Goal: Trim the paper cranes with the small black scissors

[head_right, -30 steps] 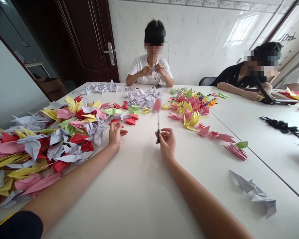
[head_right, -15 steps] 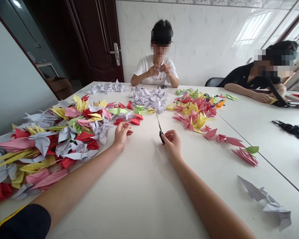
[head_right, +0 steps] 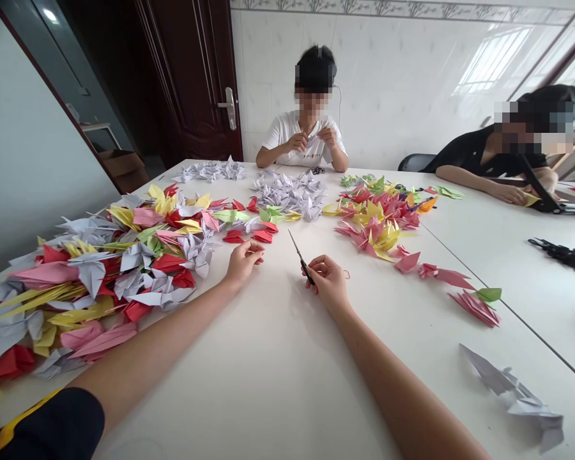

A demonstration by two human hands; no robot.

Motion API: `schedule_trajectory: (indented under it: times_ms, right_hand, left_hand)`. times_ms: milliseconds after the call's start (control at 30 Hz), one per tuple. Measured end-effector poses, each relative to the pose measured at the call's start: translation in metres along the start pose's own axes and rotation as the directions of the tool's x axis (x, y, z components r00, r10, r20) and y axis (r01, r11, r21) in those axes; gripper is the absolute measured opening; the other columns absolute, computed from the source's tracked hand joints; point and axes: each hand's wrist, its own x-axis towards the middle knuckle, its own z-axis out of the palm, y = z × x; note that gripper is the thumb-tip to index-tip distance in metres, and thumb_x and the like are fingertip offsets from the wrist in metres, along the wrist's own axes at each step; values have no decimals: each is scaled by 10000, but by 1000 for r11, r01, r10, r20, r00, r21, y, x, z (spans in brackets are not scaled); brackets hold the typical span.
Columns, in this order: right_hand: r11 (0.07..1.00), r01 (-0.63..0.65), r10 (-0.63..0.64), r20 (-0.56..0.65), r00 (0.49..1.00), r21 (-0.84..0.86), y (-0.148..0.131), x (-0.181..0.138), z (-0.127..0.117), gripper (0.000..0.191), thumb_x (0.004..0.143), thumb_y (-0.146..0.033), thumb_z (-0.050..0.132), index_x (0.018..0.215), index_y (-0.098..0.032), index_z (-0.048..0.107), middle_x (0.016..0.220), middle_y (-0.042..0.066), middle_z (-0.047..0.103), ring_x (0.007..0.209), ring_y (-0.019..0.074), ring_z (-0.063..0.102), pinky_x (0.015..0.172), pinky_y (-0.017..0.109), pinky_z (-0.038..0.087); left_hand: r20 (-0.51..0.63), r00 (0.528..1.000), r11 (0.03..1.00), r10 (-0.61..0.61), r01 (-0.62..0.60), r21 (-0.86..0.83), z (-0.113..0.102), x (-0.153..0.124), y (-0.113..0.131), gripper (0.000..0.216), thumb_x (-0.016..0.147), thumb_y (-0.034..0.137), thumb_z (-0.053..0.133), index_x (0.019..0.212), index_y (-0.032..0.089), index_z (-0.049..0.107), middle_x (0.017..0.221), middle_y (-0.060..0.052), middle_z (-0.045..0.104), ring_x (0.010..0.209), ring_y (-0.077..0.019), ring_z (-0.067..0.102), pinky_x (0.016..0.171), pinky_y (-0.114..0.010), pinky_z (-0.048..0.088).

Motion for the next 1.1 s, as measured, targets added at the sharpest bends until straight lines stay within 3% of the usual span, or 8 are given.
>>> schedule_trajectory:
  times_ms: [233, 367, 533, 600, 667, 867, 1000, 1100]
  right_hand:
    - [977, 19, 35, -247, 968, 212, 3, 5, -3, 411, 623, -424, 849, 700, -205, 510, 616, -18, 641, 434, 100, 563, 319, 172, 302]
    - [952, 88, 62, -469, 881, 292, 7, 10, -7, 445, 640, -453, 830, 742, -225, 461, 584, -56, 585, 483, 116, 616, 351, 167, 376]
    - [917, 141, 140, -631, 763, 373, 11, 19, -14, 347, 753, -338, 711, 830, -253, 384, 637, -88, 569, 571, 121, 680, 451, 176, 484]
    - [911, 159, 143, -652, 744, 381, 12, 20, -15, 308, 762, -279, 665, 836, -256, 367, 637, -97, 557, 580, 116, 681, 475, 181, 498]
    - [917, 159, 118, -631, 767, 366, 11, 19, -14, 302, 737, -261, 660, 830, -253, 373, 644, -92, 563, 584, 119, 680, 465, 177, 482]
    - [952, 107, 18, -404, 914, 286, 9, 10, -8, 361, 629, -292, 741, 795, -233, 425, 671, -43, 644, 535, 132, 654, 405, 176, 406]
    - [965, 101, -18, -327, 945, 240, 8, 7, -7, 409, 634, -298, 774, 811, -238, 410, 689, -21, 676, 540, 150, 661, 409, 183, 406]
    - [975, 171, -115, -343, 932, 140, 5, 4, -4, 413, 679, -314, 766, 850, -247, 397, 726, -36, 648, 566, 164, 678, 420, 204, 439]
  left_hand:
    - [14, 1000, 1000, 1, -2, 22, -1, 0, 2, 97, 708, 243, 626, 774, 174, 645, 773, -8, 646, 626, -126, 621, 613, -253, 498]
    - [21, 1000, 1000, 4, -5, 25, -1, 1, 1, 113, 699, 260, 628, 767, 171, 646, 792, -11, 648, 619, -119, 616, 617, -252, 500]
    - [38, 999, 1000, 10, -11, 26, -2, 2, -1, 124, 706, 269, 627, 783, 174, 651, 787, -8, 647, 623, -118, 614, 619, -251, 500]
    - [40, 999, 1000, 12, -13, 28, -2, 2, -1, 118, 707, 264, 630, 781, 174, 652, 789, -10, 651, 622, -117, 613, 616, -250, 499]
    - [35, 999, 1000, 10, -11, 29, -1, 1, -1, 107, 710, 254, 630, 778, 173, 651, 796, -12, 656, 623, -116, 614, 616, -250, 499]
    - [31, 999, 999, -11, 9, 46, 0, 1, -2, 60, 736, 196, 602, 770, 171, 645, 794, -8, 654, 613, -107, 613, 609, -240, 490]
    - [64, 998, 998, 21, -25, 62, 1, -2, 1, 48, 760, 173, 594, 773, 171, 640, 800, -7, 662, 603, -105, 610, 596, -235, 468]
    - [52, 991, 987, 127, -131, 91, 2, -8, 6, 73, 787, 161, 575, 782, 177, 646, 828, -14, 675, 653, -117, 620, 627, -245, 468]
